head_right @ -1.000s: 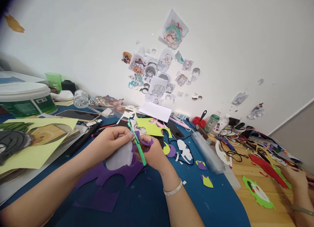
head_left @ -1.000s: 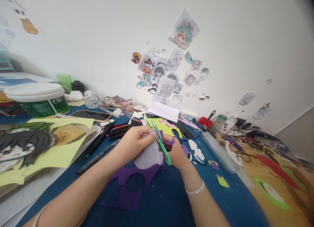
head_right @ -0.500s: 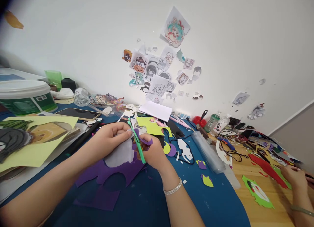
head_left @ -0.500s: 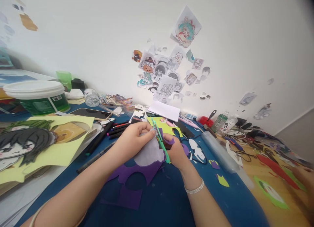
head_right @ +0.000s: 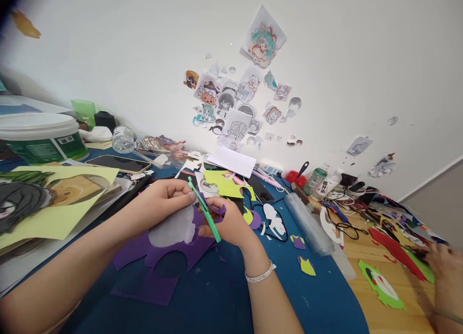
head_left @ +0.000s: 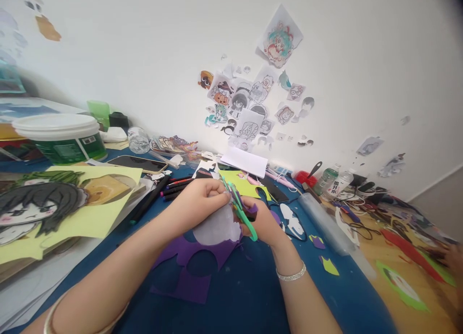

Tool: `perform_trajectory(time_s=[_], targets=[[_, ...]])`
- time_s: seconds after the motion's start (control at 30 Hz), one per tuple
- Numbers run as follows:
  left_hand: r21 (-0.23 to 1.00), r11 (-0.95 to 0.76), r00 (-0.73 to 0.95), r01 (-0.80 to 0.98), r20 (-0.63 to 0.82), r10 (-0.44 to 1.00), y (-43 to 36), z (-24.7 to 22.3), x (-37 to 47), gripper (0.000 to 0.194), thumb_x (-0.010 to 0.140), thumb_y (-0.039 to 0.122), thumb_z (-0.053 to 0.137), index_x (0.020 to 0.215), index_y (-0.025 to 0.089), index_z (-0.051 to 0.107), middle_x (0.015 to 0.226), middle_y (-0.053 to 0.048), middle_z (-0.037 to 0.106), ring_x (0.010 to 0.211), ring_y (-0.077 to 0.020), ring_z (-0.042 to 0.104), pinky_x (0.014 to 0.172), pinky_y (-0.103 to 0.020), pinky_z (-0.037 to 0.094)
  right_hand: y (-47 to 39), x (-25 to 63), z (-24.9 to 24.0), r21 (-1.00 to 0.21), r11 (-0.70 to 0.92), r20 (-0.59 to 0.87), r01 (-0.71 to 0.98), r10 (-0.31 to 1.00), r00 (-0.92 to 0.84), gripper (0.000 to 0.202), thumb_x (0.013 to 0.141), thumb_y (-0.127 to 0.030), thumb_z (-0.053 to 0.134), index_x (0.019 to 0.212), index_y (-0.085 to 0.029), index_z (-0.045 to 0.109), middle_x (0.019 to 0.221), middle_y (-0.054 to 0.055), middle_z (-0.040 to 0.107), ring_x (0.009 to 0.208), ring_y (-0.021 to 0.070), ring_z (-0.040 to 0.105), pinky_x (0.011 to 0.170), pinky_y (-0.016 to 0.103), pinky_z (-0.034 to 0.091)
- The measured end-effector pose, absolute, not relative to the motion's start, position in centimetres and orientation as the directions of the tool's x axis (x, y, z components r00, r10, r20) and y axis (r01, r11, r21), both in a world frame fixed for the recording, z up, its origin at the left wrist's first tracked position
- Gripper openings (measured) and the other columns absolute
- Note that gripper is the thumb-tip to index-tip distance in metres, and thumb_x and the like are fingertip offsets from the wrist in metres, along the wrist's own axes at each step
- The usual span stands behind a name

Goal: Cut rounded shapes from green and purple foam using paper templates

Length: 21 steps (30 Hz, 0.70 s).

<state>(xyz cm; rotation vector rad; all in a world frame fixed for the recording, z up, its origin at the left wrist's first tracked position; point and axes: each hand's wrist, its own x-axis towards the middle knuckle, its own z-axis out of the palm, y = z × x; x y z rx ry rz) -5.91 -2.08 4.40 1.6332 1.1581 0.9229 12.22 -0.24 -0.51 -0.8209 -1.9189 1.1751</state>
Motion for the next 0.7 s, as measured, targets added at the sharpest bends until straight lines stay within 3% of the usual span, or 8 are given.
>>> perform_trajectory(time_s=[0.13, 0.3, 0.4, 0.47, 0.57, 0.7], targets=[[0.913, -0.202, 0.293, 0.355, 0.097, 0.951, -2.0, 4.5, -6.0, 0.023, 0.068, 0.036, 0.053, 0.055, 0.018, 0.046, 0.043, 0.006, 0.036, 0.039, -0.0071, 0.032, 0.035, -0.017, 0.025, -0.4, 12.4, -0.1, -0.909, 0.378, 0.226, 0.174, 0.800, -0.556, 0.042, 0.057, -0.039, 0.074, 0.085, -0.013, 0.057, 0.069, 0.000, 0.051, 0.061, 0.0114, 0.045, 0.056, 0.023, 0.039], [0.884, -0.245, 0.285, 0.399, 0.135, 0.949, -2.1, 4.6, -6.1, 0.025, 0.068, 0.038, 0.052, 0.053, 0.018, 0.044, 0.045, 0.006, 0.037, 0.042, -0.0082, 0.033, 0.037, -0.018, 0.025, -0.5, 12.6, 0.2, -0.867, 0.402, 0.210, 0.296, 0.832, -0.514, 0.037, 0.058, -0.035, 0.074, 0.084, -0.014, 0.058, 0.069, 0.000, 0.052, 0.063, 0.0124, 0.047, 0.057, 0.023, 0.040], [0.859, -0.293, 0.266, 0.421, 0.192, 0.945, -2.0, 4.7, -6.1, 0.024, 0.070, 0.038, 0.049, 0.058, 0.018, 0.049, 0.048, 0.004, 0.044, 0.045, -0.0099, 0.038, 0.040, -0.019, 0.028, -0.5, 12.5, 0.1, -0.880, 0.386, 0.217, 0.275, 0.843, -0.492, 0.038, 0.059, -0.035, 0.073, 0.088, -0.015, 0.058, 0.075, 0.001, 0.053, 0.066, 0.0131, 0.049, 0.059, 0.024, 0.042], [0.793, -0.358, 0.233, 0.493, 0.277, 0.932, -1.9, 4.7, -6.3, 0.022, 0.072, 0.036, 0.048, 0.061, 0.018, 0.054, 0.054, 0.002, 0.052, 0.051, -0.0120, 0.044, 0.045, -0.020, 0.031, -0.4, 12.5, 0.0, -0.919, 0.342, 0.200, 0.195, 0.832, -0.518, 0.048, 0.059, -0.036, 0.074, 0.099, -0.016, 0.055, 0.075, 0.001, 0.054, 0.065, 0.0126, 0.050, 0.057, 0.023, 0.042], [0.654, -0.422, 0.164, 0.628, 0.418, 0.893, -1.7, 4.6, -6.6, 0.019, 0.074, 0.034, 0.047, 0.067, 0.019, 0.056, 0.063, 0.001, 0.058, 0.059, -0.0141, 0.049, 0.053, -0.021, 0.032, -0.3, 12.6, -0.1, -0.963, 0.244, 0.132, 0.111, 0.793, -0.595, 0.074, 0.059, -0.035, 0.075, 0.122, -0.019, 0.039, 0.061, -0.004, 0.051, 0.053, 0.0092, 0.045, 0.047, 0.019, 0.036], [0.563, -0.451, 0.165, 0.693, 0.485, 0.859, -1.5, 4.3, -7.1, 0.023, 0.080, 0.036, 0.040, 0.078, 0.020, 0.056, 0.069, 0.000, 0.061, 0.062, -0.0154, 0.051, 0.055, -0.021, 0.031, -0.4, 12.8, 0.0, -0.971, 0.210, 0.096, 0.118, 0.787, -0.610, 0.085, 0.063, -0.036, 0.073, 0.132, -0.021, 0.025, 0.054, -0.007, 0.048, 0.047, 0.0072, 0.039, 0.044, 0.018, 0.029]])
